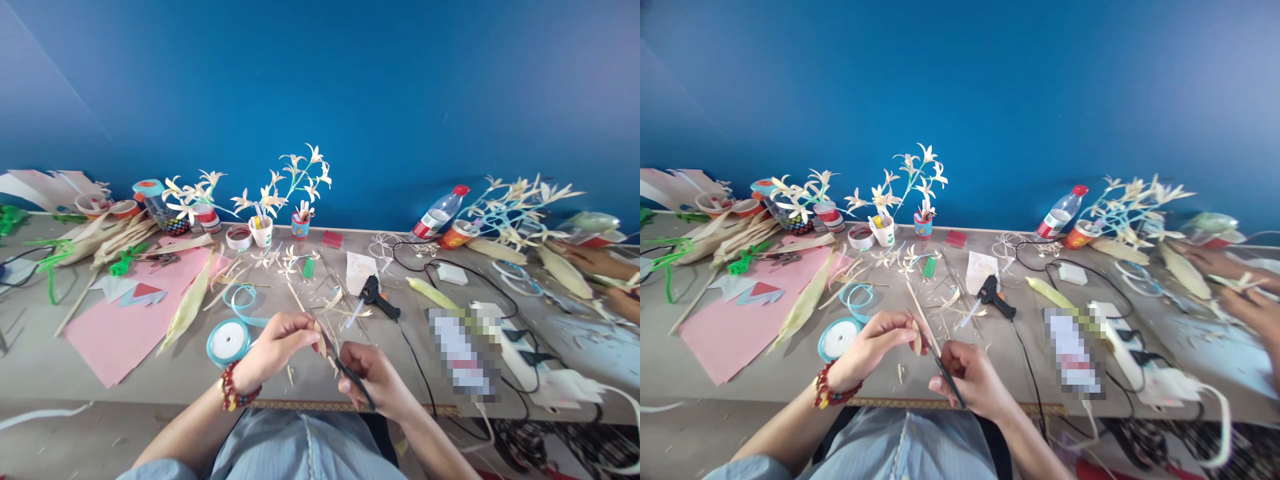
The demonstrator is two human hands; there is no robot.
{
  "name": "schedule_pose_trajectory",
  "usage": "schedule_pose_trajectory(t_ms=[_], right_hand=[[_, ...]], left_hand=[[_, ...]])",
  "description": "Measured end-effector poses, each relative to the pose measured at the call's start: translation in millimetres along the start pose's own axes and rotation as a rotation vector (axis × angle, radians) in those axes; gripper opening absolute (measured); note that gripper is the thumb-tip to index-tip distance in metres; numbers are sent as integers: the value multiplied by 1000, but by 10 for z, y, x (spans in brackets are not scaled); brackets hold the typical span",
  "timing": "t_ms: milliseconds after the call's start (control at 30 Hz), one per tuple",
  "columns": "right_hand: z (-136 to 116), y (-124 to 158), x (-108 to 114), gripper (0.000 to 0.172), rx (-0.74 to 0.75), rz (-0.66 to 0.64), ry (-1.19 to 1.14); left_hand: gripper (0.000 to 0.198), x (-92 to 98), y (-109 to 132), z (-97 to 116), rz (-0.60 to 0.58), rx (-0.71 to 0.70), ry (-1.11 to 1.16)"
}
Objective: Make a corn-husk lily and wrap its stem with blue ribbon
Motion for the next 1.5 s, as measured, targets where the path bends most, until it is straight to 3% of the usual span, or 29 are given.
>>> schedule_pose_trajectory(t_ms=[1033, 1233, 1400, 1500], right_hand=[[-5, -15, 127, 49, -40, -41, 97], [-113, -107, 238, 48, 76, 127, 82], [-410, -231, 155, 32, 243, 207, 10], [-477, -310, 91, 28, 255, 197, -1]], left_hand=[[24, 7, -63, -55, -135, 118, -1], [27, -1, -81, -77, -167, 107, 7], [27, -61, -93, -142, -192, 141, -59], [25, -109, -88, -177, -213, 186, -101]])
Point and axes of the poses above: each hand's wrist, its own y-axis away from the middle knuckle, its own x-axis out of the back of the hand, z = x × y, the point moved 8 cm from there along -y, towards the middle knuckle, and after that the axes turned 13 degrees about x, right-handed, at the moved point
